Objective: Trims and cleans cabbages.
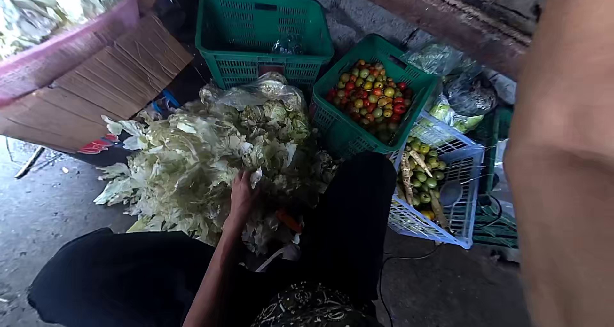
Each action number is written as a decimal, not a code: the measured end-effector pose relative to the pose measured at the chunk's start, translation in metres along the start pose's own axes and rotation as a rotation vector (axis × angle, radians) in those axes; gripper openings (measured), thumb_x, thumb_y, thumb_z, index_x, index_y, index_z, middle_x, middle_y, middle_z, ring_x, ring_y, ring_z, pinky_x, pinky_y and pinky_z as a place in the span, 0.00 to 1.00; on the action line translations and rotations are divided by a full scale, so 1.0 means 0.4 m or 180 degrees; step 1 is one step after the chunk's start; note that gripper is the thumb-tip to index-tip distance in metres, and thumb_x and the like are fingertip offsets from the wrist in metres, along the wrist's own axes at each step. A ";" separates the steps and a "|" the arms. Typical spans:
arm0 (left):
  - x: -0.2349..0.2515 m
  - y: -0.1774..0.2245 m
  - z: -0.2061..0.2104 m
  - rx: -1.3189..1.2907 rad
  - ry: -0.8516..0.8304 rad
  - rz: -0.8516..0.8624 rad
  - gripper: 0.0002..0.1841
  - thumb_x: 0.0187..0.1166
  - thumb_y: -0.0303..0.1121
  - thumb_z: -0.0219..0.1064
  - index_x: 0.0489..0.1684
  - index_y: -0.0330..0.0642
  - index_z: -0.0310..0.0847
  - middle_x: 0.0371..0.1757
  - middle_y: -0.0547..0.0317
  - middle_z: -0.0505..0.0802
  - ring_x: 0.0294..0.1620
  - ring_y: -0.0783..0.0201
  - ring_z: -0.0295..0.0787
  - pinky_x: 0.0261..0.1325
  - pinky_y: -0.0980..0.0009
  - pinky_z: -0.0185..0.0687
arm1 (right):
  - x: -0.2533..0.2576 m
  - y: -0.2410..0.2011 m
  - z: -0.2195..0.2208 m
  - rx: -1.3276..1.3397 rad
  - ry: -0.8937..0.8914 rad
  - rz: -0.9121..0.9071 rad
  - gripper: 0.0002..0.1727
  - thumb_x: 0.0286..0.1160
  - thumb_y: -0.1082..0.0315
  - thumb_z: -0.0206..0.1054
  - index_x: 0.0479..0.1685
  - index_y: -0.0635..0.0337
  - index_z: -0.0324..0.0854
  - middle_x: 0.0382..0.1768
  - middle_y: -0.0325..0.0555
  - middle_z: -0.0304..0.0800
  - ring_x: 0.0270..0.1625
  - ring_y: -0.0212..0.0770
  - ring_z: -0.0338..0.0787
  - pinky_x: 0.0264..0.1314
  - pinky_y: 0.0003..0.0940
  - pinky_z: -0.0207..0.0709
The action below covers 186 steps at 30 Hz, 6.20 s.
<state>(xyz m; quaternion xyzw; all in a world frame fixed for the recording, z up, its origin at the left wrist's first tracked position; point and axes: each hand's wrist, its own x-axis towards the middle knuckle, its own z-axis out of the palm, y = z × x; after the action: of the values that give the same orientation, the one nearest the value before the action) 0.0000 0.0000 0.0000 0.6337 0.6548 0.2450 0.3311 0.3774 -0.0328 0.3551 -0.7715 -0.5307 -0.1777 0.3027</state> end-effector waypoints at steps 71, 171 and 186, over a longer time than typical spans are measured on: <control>0.625 0.340 -0.009 -0.0384 0.0727 -0.0660 0.22 0.92 0.33 0.48 0.82 0.34 0.66 0.66 0.33 0.87 0.69 0.38 0.85 0.72 0.43 0.77 | -0.522 -0.192 0.619 0.3035 -0.3104 0.2739 0.23 0.71 0.76 0.67 0.66 0.70 0.71 0.40 0.47 0.83 0.30 0.34 0.83 0.32 0.29 0.80; 0.073 -0.227 -0.040 -0.0872 0.1381 -0.2041 0.37 0.87 0.65 0.48 0.91 0.55 0.58 0.71 0.36 0.85 0.69 0.39 0.83 0.70 0.38 0.74 | -0.860 -0.443 0.773 0.0533 -0.4721 -0.0954 0.26 0.90 0.72 0.46 0.86 0.59 0.64 0.66 0.72 0.82 0.61 0.68 0.89 0.63 0.59 0.80; 0.075 -0.259 -0.030 -0.0817 0.1349 -0.1943 0.38 0.87 0.64 0.50 0.90 0.48 0.56 0.75 0.35 0.82 0.73 0.38 0.81 0.73 0.38 0.73 | -0.916 -0.438 0.857 0.0385 -0.5033 -0.0569 0.30 0.89 0.74 0.46 0.92 0.56 0.54 0.76 0.75 0.72 0.69 0.71 0.83 0.68 0.62 0.77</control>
<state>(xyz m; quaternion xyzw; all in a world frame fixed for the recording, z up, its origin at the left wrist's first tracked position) -0.0774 0.0230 -0.0724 0.2987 0.8310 0.3406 0.3227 0.0620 -0.0242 -0.0727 -0.6057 -0.6568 0.4276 -0.1375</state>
